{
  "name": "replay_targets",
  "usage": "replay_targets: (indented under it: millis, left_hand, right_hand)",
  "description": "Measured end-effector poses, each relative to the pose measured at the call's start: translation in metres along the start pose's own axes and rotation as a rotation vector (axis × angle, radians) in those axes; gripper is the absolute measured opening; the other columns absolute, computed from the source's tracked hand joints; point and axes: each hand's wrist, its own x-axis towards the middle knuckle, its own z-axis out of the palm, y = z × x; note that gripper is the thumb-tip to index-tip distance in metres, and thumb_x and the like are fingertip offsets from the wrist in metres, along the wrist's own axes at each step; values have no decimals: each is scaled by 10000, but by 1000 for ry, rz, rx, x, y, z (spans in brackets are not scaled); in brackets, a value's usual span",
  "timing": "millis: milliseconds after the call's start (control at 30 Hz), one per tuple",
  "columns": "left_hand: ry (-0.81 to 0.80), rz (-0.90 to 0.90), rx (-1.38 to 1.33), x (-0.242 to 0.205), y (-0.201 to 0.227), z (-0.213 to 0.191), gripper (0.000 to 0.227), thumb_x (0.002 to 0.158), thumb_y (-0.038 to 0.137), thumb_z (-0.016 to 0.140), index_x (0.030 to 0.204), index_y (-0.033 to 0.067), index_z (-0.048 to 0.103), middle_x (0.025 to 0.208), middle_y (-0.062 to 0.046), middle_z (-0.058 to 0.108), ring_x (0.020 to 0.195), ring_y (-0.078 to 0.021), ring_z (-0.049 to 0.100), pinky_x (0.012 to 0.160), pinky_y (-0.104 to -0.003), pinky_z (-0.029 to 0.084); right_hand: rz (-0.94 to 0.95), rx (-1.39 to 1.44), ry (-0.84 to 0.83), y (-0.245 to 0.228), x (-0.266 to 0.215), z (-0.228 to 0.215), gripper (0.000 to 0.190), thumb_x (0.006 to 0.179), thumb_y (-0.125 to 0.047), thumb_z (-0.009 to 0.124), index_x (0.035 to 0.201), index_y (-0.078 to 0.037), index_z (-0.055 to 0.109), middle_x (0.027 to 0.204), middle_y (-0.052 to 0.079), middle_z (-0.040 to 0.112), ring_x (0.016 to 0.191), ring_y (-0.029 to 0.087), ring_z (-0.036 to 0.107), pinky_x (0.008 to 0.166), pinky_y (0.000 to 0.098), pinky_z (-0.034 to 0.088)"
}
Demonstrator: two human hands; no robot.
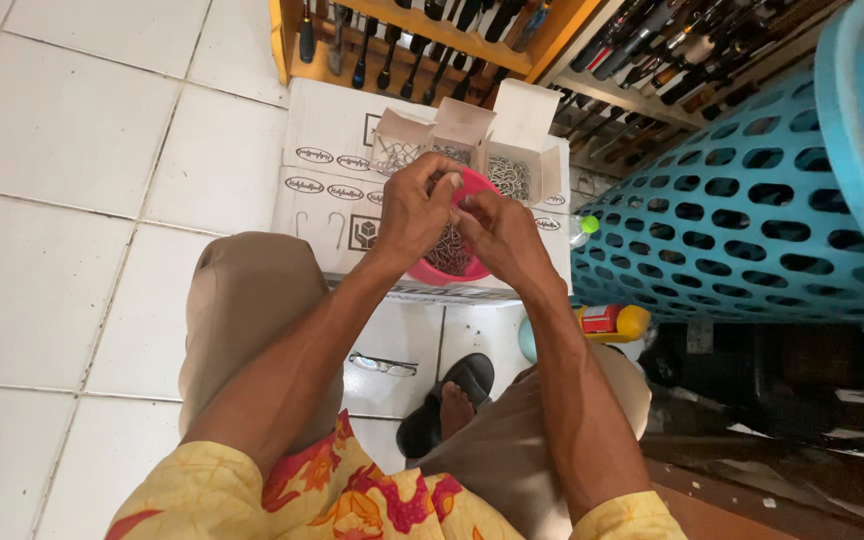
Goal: The person sits on the floor and sorts metal hooks from a pink bowl into a cardboard box with compartments. They pick up hooks by hand, separate them, and place them into the box.
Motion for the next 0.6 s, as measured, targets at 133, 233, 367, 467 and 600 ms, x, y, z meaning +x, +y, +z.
replay_targets:
  millis: [133, 233, 367, 467, 600]
  left_hand:
    - [6, 16, -20, -4, 9, 2, 138, 938, 28, 625, 1001, 44, 747, 809, -104, 747, 571, -125, 699, 522, -250, 542]
    - [21, 28, -30, -4, 10, 2, 132, 935, 15, 629, 991, 36, 747, 818, -113, 756, 581, -127, 710, 525, -240, 554]
    - [30, 22, -68, -4, 8, 2, 130, 946, 15, 615, 996, 23, 734, 826, -114, 744, 584, -115, 703, 514, -233, 563]
    - [41, 21, -73, -6, 11, 3, 122, 949, 15, 612, 996, 15, 724, 821, -119, 738, 589, -115, 698, 517, -234, 571]
    - [45, 45, -59, -5, 9, 4, 117, 962, 1, 607, 1007, 0, 714, 817, -146, 721, 602, -141, 705, 518, -247, 588]
  right_hand:
    - [2, 98, 49, 11, 9, 8, 218, 951, -301, 673, 1022, -126, 781, 710, 70, 738, 725, 225, 710, 731, 385, 535]
    - [-11, 177, 84, 16, 14, 11, 176, 939, -279, 694, 983, -126, 769, 673, 35, 715, 676, 132, 649, 689, 321, 512]
    - [-50, 357, 99, 24, 19, 16, 208, 904, -154, 772, 1069, -32, 736, 794, 76, 748, 717, 126, 701, 693, 279, 543]
    - [-86, 396, 134, 21, 18, 16, 265, 903, -87, 758, 1139, 14, 693, 849, 105, 732, 738, 145, 715, 712, 292, 563]
    - [-149, 435, 149, 29, 24, 21, 315, 919, -26, 709, 1226, 29, 664, 915, 160, 726, 789, 198, 753, 753, 334, 591]
